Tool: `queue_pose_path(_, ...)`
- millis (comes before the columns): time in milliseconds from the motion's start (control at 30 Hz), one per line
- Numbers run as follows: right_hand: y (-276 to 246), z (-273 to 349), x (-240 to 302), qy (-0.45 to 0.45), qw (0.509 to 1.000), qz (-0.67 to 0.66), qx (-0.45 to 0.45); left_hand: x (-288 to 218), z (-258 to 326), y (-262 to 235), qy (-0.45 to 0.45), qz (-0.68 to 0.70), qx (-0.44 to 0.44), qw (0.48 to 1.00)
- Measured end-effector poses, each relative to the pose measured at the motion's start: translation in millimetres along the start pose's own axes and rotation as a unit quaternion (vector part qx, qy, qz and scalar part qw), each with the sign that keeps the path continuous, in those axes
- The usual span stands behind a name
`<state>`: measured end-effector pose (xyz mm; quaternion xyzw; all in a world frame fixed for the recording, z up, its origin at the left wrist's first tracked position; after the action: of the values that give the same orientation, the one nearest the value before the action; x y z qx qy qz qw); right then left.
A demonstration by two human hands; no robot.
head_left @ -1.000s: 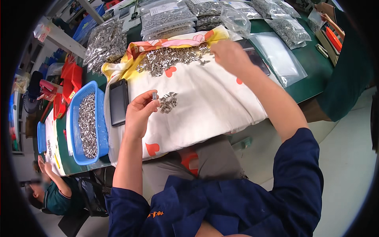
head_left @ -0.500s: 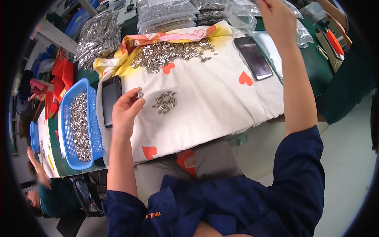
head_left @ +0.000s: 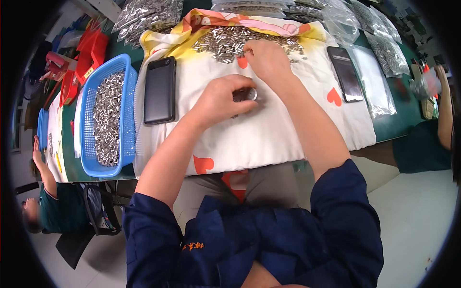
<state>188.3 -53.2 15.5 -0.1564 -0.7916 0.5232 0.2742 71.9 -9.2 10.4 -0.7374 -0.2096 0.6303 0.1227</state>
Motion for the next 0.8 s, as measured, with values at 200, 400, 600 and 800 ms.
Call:
queue_pose_path(200,17.2,5.2,-4.2,-0.017,0.998,0.053,-0.009,-10.9,18.3,1.9,0.065,0.029,0.038,0.997)
queue_pose_path(400,6.3,5.2,5.0,-0.023,0.996,-0.035,-0.076,23.4,18.4,-9.2,-0.112,0.341,0.034,0.933)
queue_pose_path(600,11.3,8.6,14.6,-0.079,0.996,0.015,-0.047,37.7,10.8,-28.9,-0.097,0.396,-0.059,0.911)
queue_pose_path(800,13.4,12.7,9.1,-0.072,0.995,0.06,-0.028,43.1,11.4,-22.5,-0.13,0.317,-0.075,0.936)
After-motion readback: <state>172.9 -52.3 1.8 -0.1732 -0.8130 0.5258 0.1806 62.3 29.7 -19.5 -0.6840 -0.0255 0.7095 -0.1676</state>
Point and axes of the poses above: each hand's wrist, its own z-axis away from the middle knuckle, its own y-axis out of the palm, x = y × z, the point moved 6 cm from there along -z, towards the middle knuckle, and after that the axes turned 5 degrees about z, right-handed, at the moved point
